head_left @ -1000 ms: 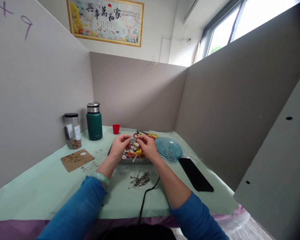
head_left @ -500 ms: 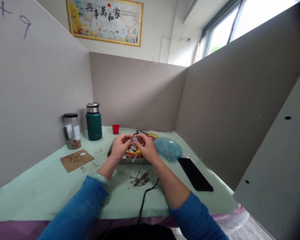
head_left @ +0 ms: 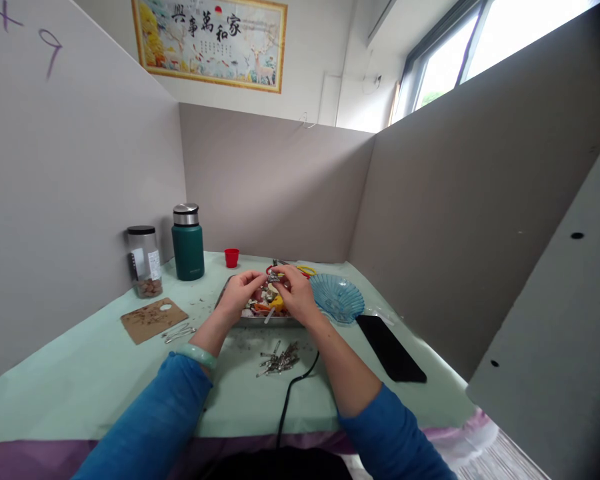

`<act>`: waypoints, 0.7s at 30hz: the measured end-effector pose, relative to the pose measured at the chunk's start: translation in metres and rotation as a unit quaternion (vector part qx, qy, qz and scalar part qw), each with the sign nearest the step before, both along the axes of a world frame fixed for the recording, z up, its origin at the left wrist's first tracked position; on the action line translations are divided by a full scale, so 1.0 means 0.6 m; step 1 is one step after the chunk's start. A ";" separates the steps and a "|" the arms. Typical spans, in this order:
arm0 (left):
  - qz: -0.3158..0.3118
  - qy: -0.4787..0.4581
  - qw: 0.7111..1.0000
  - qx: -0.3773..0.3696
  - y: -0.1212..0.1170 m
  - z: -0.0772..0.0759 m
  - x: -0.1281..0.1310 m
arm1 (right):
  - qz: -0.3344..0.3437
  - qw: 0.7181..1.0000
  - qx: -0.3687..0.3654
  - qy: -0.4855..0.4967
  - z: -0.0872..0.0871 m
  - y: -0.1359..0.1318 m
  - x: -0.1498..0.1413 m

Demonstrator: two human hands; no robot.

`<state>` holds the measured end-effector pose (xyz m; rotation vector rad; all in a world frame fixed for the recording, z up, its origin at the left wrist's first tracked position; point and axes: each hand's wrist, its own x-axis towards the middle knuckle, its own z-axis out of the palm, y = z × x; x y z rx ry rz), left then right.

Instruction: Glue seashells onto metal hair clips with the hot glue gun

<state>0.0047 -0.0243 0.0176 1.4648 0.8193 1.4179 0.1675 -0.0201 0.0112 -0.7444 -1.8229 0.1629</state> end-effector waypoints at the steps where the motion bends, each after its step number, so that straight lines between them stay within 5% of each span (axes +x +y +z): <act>1: -0.005 0.002 1.000 0.000 0.000 0.000 -0.001 | 0.002 1.000 0.004 -0.007 0.000 0.000 0.001; 21: 0.063 0.080 0.994 0.037 -0.006 0.006 0.003 | -0.027 0.998 -0.021 -0.053 -0.004 0.004 0.003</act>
